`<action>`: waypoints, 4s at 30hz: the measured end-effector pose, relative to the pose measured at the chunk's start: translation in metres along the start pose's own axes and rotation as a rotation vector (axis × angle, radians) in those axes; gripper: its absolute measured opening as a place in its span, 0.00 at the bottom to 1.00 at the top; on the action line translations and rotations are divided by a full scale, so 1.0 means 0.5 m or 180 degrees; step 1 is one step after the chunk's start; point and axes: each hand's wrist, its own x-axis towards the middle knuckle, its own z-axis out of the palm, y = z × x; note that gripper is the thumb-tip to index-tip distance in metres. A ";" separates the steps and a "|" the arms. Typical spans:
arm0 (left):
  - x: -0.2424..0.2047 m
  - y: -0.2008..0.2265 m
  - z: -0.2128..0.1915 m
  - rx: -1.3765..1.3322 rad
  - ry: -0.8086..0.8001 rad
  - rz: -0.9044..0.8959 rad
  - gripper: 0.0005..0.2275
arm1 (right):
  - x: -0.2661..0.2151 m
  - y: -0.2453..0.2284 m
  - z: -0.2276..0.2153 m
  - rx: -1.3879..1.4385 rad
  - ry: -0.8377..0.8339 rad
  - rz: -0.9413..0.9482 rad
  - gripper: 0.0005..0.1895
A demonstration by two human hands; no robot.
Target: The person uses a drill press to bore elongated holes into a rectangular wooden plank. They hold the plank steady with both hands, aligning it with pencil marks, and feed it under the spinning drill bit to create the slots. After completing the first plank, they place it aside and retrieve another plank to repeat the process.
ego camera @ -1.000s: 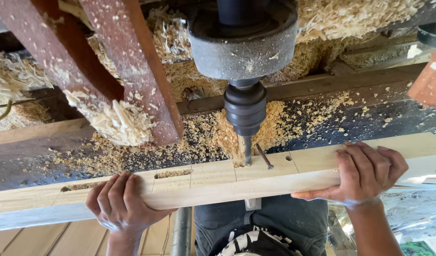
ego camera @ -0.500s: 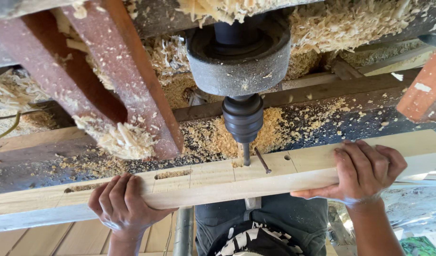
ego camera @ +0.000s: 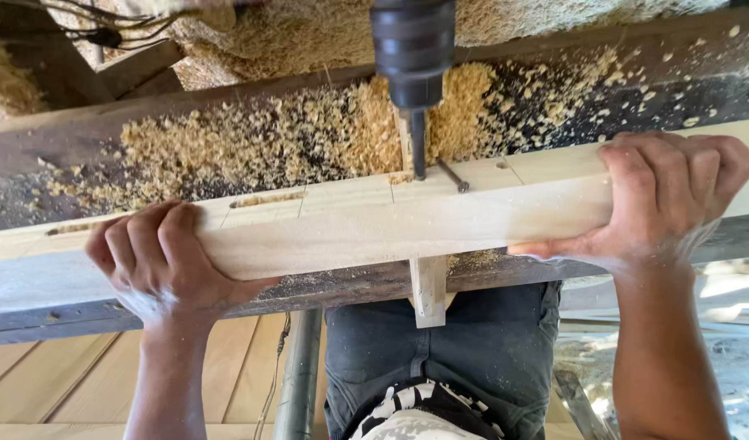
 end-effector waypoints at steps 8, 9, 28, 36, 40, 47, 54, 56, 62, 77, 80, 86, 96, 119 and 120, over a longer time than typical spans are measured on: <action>-0.036 0.020 -0.010 -0.0158 -0.0091 -0.0020 0.40 | -0.051 -0.070 -0.009 0.0107 0.0098 0.0370 0.54; -0.035 0.021 -0.012 -0.0141 -0.0077 -0.0002 0.40 | -0.055 -0.074 -0.007 0.0115 0.0096 0.0415 0.54; 0.019 0.016 -0.020 -0.0117 -0.0146 -0.0114 0.37 | 0.011 -0.077 -0.020 0.0292 -0.0266 0.0514 0.51; 0.019 0.005 -0.011 -0.0224 -0.0172 -0.0085 0.38 | 0.048 -0.076 -0.034 0.0361 -0.0557 0.0703 0.50; 0.024 0.004 -0.012 -0.0198 -0.0192 -0.0097 0.39 | 0.062 -0.071 -0.035 0.0380 -0.0604 0.0751 0.50; 0.042 0.007 -0.021 -0.0233 -0.0291 -0.0120 0.38 | 0.055 -0.057 -0.031 0.0408 -0.0558 0.0747 0.50; 0.057 0.003 -0.021 -0.0241 -0.0288 -0.0121 0.38 | 0.070 -0.050 -0.030 0.0388 -0.0586 0.0818 0.50; 0.063 0.004 -0.020 -0.0251 -0.0247 -0.0121 0.38 | 0.074 -0.046 -0.028 0.0426 -0.0557 0.0826 0.50; 0.072 0.001 -0.024 -0.0269 -0.0315 -0.0120 0.37 | 0.079 -0.039 -0.025 0.0413 -0.0560 0.0833 0.49; 0.030 -0.010 -0.016 -0.0082 -0.0148 0.0018 0.40 | 0.006 -0.020 0.028 0.0167 0.0313 0.0152 0.52; 0.021 0.003 -0.017 -0.0131 -0.0183 0.0012 0.40 | -0.009 -0.048 0.016 0.0113 0.0263 0.0286 0.54; -0.020 0.006 -0.028 -0.0088 -0.0294 0.0083 0.39 | -0.035 -0.115 -0.023 0.0162 -0.0092 0.0599 0.53; -0.011 0.000 -0.021 0.0002 -0.0297 0.0051 0.37 | -0.010 -0.112 -0.021 0.0220 -0.0153 0.0606 0.52; 0.022 -0.014 -0.020 -0.0196 -0.0269 -0.0082 0.39 | 0.033 -0.091 -0.019 0.0341 -0.0392 0.0876 0.52; 0.021 -0.015 -0.019 -0.0203 -0.0300 -0.0103 0.39 | 0.027 -0.090 -0.017 0.0322 -0.0377 0.0884 0.53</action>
